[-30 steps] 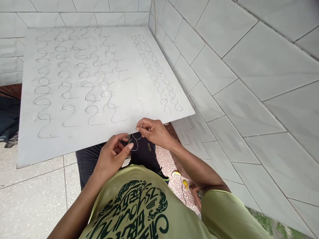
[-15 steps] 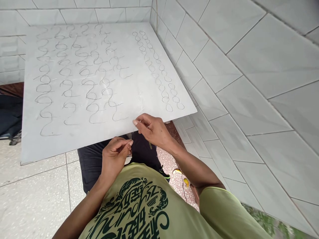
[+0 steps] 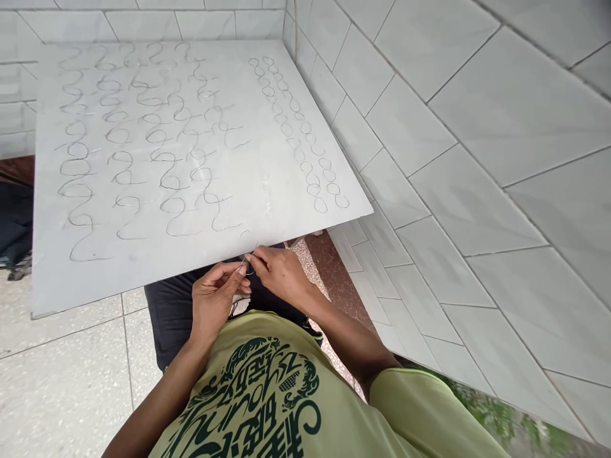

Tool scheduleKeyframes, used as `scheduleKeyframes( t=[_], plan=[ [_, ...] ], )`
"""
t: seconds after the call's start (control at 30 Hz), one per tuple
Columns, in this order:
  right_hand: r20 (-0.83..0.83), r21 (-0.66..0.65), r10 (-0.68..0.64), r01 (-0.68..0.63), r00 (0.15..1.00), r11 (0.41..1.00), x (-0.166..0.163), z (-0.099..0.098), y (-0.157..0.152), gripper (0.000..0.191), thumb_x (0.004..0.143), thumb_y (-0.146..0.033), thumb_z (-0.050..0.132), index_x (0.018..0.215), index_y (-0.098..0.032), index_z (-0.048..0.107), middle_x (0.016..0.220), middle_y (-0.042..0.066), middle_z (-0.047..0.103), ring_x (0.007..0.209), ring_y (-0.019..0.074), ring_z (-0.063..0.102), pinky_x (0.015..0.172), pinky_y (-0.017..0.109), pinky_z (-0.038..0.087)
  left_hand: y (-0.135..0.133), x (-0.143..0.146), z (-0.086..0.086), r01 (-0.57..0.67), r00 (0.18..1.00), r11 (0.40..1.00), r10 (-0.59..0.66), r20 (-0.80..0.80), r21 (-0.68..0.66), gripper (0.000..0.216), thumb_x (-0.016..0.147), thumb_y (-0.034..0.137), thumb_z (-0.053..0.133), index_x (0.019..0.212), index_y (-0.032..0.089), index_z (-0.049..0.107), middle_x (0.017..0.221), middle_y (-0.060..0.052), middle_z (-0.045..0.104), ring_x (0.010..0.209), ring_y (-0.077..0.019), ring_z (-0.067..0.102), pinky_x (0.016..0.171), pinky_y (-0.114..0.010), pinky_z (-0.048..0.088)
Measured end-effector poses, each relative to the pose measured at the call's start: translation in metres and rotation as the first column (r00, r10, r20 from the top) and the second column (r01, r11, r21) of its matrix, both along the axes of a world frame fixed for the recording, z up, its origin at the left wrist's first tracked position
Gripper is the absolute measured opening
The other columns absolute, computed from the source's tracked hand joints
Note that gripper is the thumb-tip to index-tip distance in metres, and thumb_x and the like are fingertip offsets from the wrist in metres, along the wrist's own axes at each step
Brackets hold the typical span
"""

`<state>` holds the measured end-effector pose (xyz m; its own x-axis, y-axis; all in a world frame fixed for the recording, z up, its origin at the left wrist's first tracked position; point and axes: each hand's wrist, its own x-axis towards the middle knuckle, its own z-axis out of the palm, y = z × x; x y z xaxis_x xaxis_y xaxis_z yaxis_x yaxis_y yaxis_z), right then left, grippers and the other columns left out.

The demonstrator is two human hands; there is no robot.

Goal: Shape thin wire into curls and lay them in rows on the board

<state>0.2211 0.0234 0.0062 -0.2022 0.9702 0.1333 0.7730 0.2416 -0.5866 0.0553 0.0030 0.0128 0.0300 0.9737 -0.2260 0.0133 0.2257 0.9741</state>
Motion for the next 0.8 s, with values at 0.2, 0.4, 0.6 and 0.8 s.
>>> scheduleKeyframes(
  t=[0.2,0.4,0.6,0.8],
  plan=[
    [0.200,0.138,0.175,-0.205,0.964,0.969,0.002,-0.004,-0.003,0.032,0.108,-0.026,0.045,0.085,-0.016,0.064,0.076,0.006,0.069,0.064,0.0162,0.055,0.062,0.031,0.027,0.015,-0.021,-0.005,0.207,0.978,0.975,-0.204,0.044,-0.078,0.023,0.081,0.038,0.083,0.093,0.020,0.079,0.077,0.000,0.072,0.064,-0.0122,0.065,0.063,-0.025,0.057],
    [0.194,0.137,0.178,-0.206,0.965,0.969,0.002,-0.003,-0.004,0.036,0.108,-0.027,0.041,0.082,-0.016,0.064,0.069,0.006,0.064,0.059,0.0160,0.049,0.061,0.032,0.026,0.025,-0.029,-0.007,0.308,0.947,0.940,-0.288,0.142,-0.147,0.025,0.078,0.040,0.086,0.088,0.018,0.080,0.071,-0.003,0.073,0.059,-0.0138,0.066,0.060,-0.028,0.058],
    [-0.074,0.002,-0.012,0.012,0.997,1.000,-0.007,-0.013,-0.008,0.036,0.108,-0.032,0.041,0.080,-0.019,0.058,0.065,0.000,0.060,0.057,0.0133,0.047,0.061,0.028,0.029,0.017,-0.025,-0.020,0.152,0.979,0.969,-0.120,0.165,-0.194,0.033,0.072,0.043,0.090,0.090,0.017,0.081,0.074,-0.006,0.077,0.067,-0.0205,0.074,0.067,-0.037,0.066],
    [-0.011,0.054,0.026,-0.026,1.000,0.998,-0.002,-0.006,-0.012,0.038,0.108,-0.047,0.046,0.095,-0.017,0.064,0.079,0.007,0.069,0.069,0.0178,0.059,0.065,0.029,0.033,0.012,-0.028,-0.009,0.091,0.996,0.990,-0.090,0.014,-0.104,0.031,0.078,0.044,0.085,0.094,0.018,0.081,0.080,-0.005,0.078,0.067,-0.0205,0.075,0.068,-0.036,0.067]
  ],
)
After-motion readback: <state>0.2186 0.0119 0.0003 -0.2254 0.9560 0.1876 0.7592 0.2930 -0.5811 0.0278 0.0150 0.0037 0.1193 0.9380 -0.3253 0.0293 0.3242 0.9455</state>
